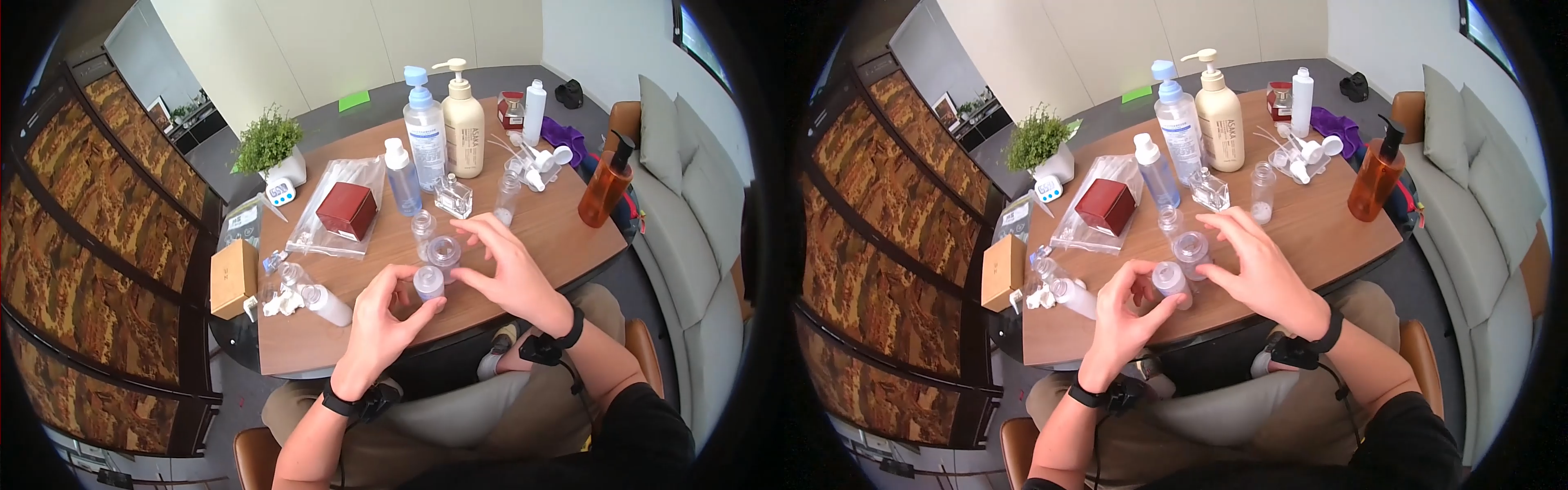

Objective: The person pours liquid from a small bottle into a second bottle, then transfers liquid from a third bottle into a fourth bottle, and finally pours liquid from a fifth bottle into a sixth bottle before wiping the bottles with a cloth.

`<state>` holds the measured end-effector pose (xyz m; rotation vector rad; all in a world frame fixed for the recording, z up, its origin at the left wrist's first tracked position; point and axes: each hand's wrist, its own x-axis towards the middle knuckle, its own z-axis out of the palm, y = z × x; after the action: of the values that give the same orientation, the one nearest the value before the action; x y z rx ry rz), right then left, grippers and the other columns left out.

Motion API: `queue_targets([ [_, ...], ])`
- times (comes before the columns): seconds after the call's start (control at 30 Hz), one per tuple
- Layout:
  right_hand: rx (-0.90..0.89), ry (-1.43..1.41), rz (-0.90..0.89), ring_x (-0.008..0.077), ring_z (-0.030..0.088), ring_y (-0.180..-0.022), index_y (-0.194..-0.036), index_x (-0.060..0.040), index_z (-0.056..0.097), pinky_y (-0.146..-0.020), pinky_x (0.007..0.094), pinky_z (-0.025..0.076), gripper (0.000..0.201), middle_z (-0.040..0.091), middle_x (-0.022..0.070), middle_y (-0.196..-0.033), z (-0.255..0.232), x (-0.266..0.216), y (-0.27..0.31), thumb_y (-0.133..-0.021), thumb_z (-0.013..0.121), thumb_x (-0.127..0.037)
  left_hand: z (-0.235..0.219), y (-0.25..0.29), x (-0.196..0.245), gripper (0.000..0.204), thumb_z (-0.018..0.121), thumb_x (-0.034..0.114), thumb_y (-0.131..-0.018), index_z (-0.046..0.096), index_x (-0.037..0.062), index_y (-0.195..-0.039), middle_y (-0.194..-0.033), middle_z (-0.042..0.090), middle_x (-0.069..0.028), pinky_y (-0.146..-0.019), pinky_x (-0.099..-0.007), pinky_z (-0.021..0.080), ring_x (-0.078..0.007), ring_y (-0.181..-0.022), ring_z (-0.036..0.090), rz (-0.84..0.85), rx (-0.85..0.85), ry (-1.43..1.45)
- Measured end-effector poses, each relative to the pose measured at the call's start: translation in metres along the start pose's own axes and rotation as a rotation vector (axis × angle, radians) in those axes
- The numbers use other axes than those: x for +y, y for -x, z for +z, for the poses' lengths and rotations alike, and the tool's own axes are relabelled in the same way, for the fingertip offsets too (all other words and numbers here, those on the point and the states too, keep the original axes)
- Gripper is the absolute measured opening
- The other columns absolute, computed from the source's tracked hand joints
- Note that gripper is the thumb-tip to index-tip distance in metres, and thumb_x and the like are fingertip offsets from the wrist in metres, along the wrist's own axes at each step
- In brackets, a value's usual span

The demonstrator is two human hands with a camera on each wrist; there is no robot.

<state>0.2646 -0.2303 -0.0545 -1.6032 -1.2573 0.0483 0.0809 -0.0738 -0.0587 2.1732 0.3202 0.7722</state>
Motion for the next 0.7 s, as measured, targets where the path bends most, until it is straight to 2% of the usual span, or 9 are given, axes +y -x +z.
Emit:
queue_targets([
  [0.13,-0.028,-0.004,-0.083,0.0234,0.064,-0.099,-0.130,-0.0025,0.072,-0.088,0.0354,0.055,0.042,0.066,0.0092,-0.115,-0.018,-0.011,0.000,-0.091,0.088,-0.009,0.004,0.002,0.001,0.044,0.099,0.018,-0.086,0.074,0.0014,-0.118,-0.086,0.065,-0.0006,-0.069,-0.0293,0.048,-0.0114,-0.076,0.058,-0.002,-0.009,0.016],
  [0.2,-0.171,-0.186,0.013,0.0189,0.062,-0.093,-0.122,-0.0029,0.075,-0.084,0.0328,0.053,0.034,0.065,0.0065,-0.107,-0.018,-0.021,0.002,-0.091,0.089,-0.011,0.007,0.002,0.003,0.041,0.097,0.013,-0.087,0.074,0.0010,-0.119,-0.086,0.065,-0.0007,-0.070,-0.0294,0.048,-0.0115,-0.077,0.058,0.014,-0.024,0.034],
  [0.3,-0.200,-0.240,-0.048,0.0172,0.059,-0.089,-0.122,-0.0039,0.075,-0.079,0.0321,0.051,0.038,0.064,0.0047,-0.104,-0.009,-0.012,0.007,-0.090,0.091,-0.015,0.012,0.005,0.001,0.039,0.095,0.010,-0.087,0.075,0.0013,-0.120,-0.087,0.065,-0.0012,-0.070,-0.0287,0.048,-0.0113,-0.077,0.058,0.056,-0.032,0.018],
  [0.43,-0.227,-0.251,0.008,0.0176,0.056,-0.086,-0.120,-0.0033,0.075,-0.078,0.0339,0.051,0.038,0.063,0.0048,-0.103,-0.013,-0.011,0.008,-0.089,0.092,-0.018,0.016,0.008,0.005,0.039,0.094,0.009,-0.087,0.075,0.0013,-0.120,-0.090,0.066,-0.0013,-0.070,-0.0281,0.048,-0.0109,-0.078,0.058,0.064,-0.054,0.000],
  [0.53,-0.212,-0.239,-0.047,0.0175,0.056,-0.084,-0.117,-0.0031,0.074,-0.077,0.0344,0.051,0.038,0.064,0.0047,-0.102,-0.014,-0.009,0.008,-0.088,0.092,-0.019,0.018,0.008,0.006,0.044,0.095,0.010,-0.086,0.074,0.0018,-0.124,-0.092,0.067,-0.0007,-0.072,-0.0280,0.049,-0.0111,-0.080,0.059,0.047,-0.063,0.019],
  [0.63,-0.189,-0.194,-0.007,0.0175,0.057,-0.082,-0.113,-0.0033,0.073,-0.074,0.0346,0.051,0.037,0.064,0.0048,-0.101,-0.029,-0.007,0.003,-0.086,0.091,-0.020,0.018,0.008,0.015,0.047,0.096,0.012,-0.086,0.073,0.0028,-0.126,-0.094,0.070,-0.0006,-0.073,-0.0278,0.051,-0.0112,-0.081,0.060,-0.006,-0.100,0.019],
  [0.67,-0.184,-0.178,0.055,0.0117,0.055,-0.083,-0.115,-0.0051,0.074,-0.074,0.0296,0.047,0.036,0.063,0.0008,-0.102,-0.038,-0.007,0.000,-0.085,0.092,-0.013,0.019,0.009,0.014,0.047,0.096,0.013,-0.086,0.072,0.0032,-0.125,-0.095,0.070,-0.0009,-0.073,-0.0277,0.051,-0.0113,-0.081,0.061,-0.004,-0.089,0.015],
  [0.7,-0.178,-0.111,0.037,0.0111,0.055,-0.081,-0.113,-0.0045,0.073,-0.072,0.0292,0.046,0.035,0.063,0.0006,-0.101,-0.045,-0.003,-0.002,-0.084,0.091,-0.013,0.020,0.009,0.014,0.048,0.097,0.013,-0.086,0.072,0.0037,-0.125,-0.095,0.071,-0.0012,-0.073,-0.0277,0.051,-0.0114,-0.081,0.061,-0.003,-0.076,0.012],
])
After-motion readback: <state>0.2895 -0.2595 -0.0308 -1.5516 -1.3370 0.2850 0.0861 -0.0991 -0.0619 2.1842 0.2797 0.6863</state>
